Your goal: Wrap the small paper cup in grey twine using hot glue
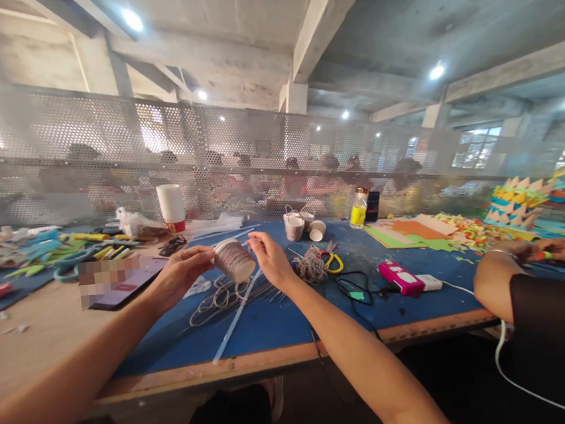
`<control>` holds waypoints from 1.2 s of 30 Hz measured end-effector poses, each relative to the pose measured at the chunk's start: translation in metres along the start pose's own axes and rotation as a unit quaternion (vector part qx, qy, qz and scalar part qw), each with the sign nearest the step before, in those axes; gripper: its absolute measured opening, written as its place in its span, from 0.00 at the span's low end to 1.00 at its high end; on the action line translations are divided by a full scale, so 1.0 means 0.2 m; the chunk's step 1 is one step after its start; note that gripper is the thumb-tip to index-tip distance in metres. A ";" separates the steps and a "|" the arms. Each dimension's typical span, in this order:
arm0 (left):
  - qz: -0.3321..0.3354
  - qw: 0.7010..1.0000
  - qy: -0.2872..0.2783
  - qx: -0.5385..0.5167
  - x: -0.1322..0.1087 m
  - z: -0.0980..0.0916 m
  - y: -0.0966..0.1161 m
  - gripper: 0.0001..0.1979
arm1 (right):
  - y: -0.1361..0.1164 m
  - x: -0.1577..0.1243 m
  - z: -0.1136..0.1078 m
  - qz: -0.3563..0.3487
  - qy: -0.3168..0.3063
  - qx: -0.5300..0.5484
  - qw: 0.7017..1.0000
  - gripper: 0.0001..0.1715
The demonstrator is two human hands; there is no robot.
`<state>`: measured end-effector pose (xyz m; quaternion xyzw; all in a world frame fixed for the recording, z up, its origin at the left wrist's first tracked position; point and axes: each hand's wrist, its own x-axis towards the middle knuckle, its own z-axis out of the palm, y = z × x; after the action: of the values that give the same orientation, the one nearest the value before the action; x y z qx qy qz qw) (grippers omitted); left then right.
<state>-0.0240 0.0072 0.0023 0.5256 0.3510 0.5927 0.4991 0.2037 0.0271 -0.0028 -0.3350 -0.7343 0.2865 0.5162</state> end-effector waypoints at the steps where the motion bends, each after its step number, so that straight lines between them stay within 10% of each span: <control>1: -0.007 1.000 -0.007 -0.004 0.00 0.00 0.00 0.11 | 0.00 0.01 -0.01 0.010 -0.015 0.017 1.000 0.20; 23: -0.011 1.000 0.003 -0.001 0.03 -0.05 -0.04 0.09 | 0.05 0.03 -0.02 -0.012 0.016 -0.048 0.999 0.09; 36: -0.023 0.999 -0.023 -0.039 0.03 -0.04 -0.02 0.07 | 0.07 0.04 0.00 0.076 -0.102 0.057 0.990 0.15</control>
<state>-0.0299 0.0146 -0.0022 0.5113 0.3279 0.5821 0.5407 0.2052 0.0426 -0.0090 -0.3289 -0.7380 0.3986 0.4340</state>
